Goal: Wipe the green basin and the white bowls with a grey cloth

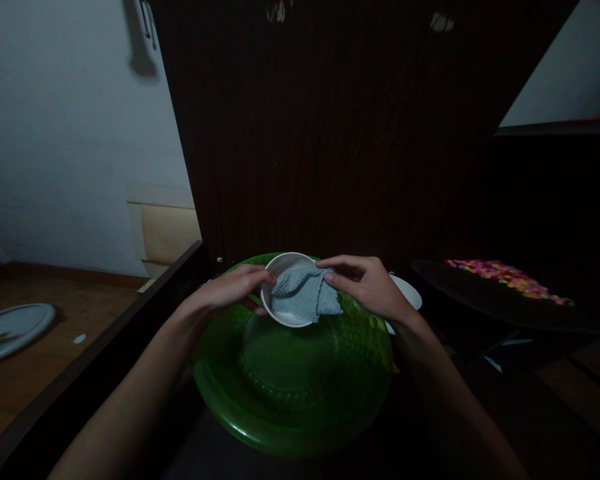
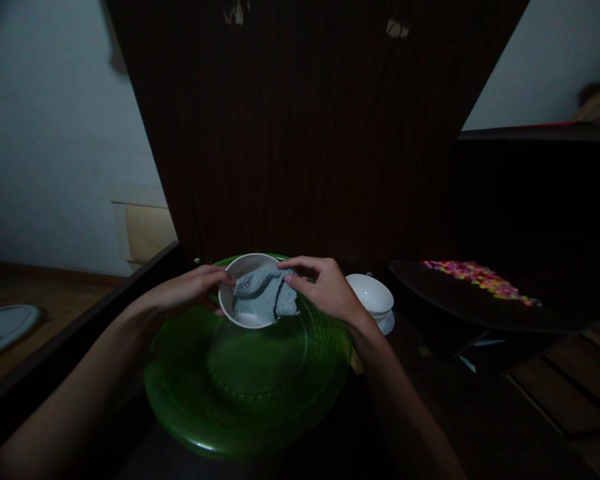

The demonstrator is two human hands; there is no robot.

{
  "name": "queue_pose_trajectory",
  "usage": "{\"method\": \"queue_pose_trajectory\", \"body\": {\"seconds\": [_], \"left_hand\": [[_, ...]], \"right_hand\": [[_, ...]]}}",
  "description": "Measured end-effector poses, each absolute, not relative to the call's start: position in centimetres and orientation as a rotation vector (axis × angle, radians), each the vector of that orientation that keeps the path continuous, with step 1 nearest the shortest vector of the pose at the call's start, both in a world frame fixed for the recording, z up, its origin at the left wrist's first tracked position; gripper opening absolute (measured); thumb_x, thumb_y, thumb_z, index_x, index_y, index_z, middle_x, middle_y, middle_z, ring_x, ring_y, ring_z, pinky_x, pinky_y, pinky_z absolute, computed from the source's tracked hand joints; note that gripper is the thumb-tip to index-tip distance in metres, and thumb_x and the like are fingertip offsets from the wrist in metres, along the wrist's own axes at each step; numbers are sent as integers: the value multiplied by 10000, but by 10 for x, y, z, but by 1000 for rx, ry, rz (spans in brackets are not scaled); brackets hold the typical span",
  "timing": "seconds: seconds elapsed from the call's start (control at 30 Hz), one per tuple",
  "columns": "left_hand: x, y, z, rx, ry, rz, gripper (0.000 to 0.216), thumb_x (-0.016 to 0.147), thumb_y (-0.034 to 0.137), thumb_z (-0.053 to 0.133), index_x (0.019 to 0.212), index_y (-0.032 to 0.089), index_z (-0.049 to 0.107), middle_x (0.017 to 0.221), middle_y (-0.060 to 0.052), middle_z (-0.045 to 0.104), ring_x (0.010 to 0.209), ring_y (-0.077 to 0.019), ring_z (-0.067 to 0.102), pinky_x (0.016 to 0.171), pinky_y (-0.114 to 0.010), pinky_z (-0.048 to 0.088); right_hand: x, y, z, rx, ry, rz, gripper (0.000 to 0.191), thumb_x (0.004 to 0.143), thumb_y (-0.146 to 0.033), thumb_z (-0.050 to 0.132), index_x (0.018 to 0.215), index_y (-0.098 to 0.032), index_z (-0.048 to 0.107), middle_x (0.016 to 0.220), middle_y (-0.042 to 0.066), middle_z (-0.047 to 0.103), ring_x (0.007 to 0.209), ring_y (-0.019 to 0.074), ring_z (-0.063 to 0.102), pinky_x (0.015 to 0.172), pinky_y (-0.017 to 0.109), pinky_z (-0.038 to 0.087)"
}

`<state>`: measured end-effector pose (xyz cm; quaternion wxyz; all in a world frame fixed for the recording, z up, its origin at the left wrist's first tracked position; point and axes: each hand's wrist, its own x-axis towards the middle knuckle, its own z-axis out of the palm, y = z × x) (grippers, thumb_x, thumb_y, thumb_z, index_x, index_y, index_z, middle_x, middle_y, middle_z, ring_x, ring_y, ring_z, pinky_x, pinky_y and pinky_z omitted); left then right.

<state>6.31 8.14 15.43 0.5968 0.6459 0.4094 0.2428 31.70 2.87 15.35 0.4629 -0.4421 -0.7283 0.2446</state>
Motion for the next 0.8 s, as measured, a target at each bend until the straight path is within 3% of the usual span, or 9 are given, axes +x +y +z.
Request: {"method": "queue_pose_trajectory", "body": {"seconds": [0.33, 0.53, 0.8], "left_hand": [[62, 79, 158, 1507, 945, 583, 287, 713, 377, 660, 890, 155, 705, 832, -37, 690, 792, -214, 629, 607, -298, 538], [61, 81, 156, 1505, 939, 578, 287, 725, 373, 653, 887, 140, 696, 810, -37, 681, 747, -189, 612, 591, -277, 524], [62, 80, 157, 1473, 918, 601, 252, 708, 346, 655, 853, 142, 684, 788, -33, 662, 737, -189, 610, 581, -271, 525]], "right_hand": [[318, 32, 151, -973, -1728, 410, 127, 881, -317, 698, 911, -227, 782, 1059, 68, 773, 1016, 237, 707, 913, 404, 552], [320, 30, 152, -1041, -1787, 522, 217, 823, -272, 720, 1026, -223, 778, 1149, 82, 750, 1075, 249, 689, 921, 409, 553], [321, 33, 149, -1088, -1674, 546, 241, 780, -311, 743, 988, -194, 773, 1010, 84, 765, 893, 222, 709, 809, 378, 580]]}}
